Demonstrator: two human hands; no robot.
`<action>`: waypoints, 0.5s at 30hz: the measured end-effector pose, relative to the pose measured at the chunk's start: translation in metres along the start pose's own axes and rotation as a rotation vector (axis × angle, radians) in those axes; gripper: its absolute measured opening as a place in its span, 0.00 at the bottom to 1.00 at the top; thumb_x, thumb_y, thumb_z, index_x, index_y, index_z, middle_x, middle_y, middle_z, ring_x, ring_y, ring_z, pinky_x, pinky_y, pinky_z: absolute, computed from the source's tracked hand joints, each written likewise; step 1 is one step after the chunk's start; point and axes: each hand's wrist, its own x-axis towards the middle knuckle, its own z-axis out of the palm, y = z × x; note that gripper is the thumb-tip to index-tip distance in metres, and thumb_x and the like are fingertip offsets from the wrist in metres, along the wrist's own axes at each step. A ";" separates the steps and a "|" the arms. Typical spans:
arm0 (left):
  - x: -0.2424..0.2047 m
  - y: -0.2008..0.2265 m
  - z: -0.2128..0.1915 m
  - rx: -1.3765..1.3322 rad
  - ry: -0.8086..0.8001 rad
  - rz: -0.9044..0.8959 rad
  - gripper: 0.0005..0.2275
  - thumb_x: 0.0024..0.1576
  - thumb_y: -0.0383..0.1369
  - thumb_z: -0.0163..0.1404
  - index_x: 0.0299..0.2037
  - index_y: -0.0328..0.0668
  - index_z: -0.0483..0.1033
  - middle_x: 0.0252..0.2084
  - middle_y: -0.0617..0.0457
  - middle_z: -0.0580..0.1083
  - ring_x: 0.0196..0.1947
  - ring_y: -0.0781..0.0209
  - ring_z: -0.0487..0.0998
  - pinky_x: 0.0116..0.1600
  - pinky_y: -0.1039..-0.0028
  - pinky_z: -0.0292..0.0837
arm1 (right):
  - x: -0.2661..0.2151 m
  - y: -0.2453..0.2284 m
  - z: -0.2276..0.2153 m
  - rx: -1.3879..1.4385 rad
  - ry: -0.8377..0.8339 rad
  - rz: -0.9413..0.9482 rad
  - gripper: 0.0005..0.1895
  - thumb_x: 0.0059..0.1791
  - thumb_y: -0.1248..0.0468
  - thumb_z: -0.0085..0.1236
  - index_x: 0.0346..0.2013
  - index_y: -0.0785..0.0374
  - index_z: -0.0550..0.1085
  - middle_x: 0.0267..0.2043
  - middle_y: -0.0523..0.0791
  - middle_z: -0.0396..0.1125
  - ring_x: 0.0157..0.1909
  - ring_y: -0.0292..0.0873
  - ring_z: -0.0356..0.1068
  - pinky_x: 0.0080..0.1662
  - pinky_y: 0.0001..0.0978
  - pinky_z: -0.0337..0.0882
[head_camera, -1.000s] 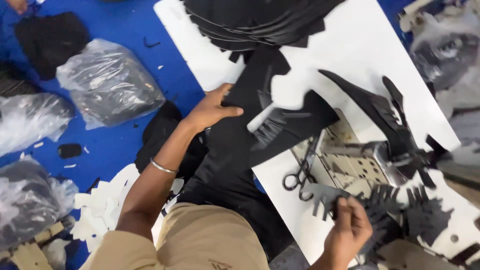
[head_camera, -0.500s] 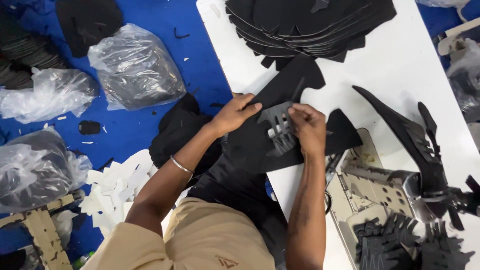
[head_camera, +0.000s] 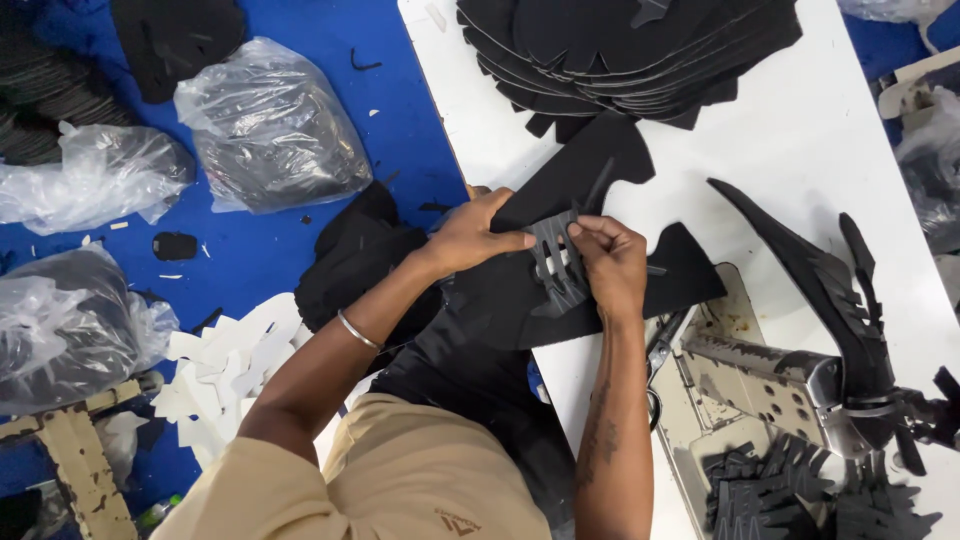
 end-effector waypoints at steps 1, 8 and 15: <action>-0.001 0.003 -0.001 -0.001 0.000 -0.002 0.31 0.52 0.46 0.63 0.59 0.30 0.70 0.49 0.38 0.75 0.52 0.49 0.75 0.55 0.66 0.70 | -0.001 0.000 0.001 -0.001 -0.001 0.001 0.06 0.51 0.73 0.60 0.42 0.71 0.79 0.34 0.48 0.78 0.33 0.33 0.76 0.37 0.20 0.73; 0.001 0.000 0.001 -0.064 -0.033 -0.086 0.34 0.51 0.44 0.63 0.63 0.30 0.67 0.55 0.38 0.74 0.56 0.50 0.76 0.59 0.67 0.70 | -0.002 0.005 0.001 0.014 -0.001 -0.027 0.06 0.51 0.73 0.60 0.42 0.72 0.78 0.34 0.48 0.77 0.33 0.33 0.75 0.36 0.20 0.70; 0.000 0.009 -0.002 -0.130 -0.029 -0.039 0.30 0.50 0.41 0.64 0.59 0.29 0.70 0.51 0.40 0.77 0.52 0.54 0.78 0.56 0.69 0.72 | -0.003 0.005 -0.001 0.024 -0.045 -0.055 0.06 0.51 0.73 0.59 0.42 0.71 0.78 0.33 0.45 0.77 0.32 0.31 0.73 0.36 0.19 0.69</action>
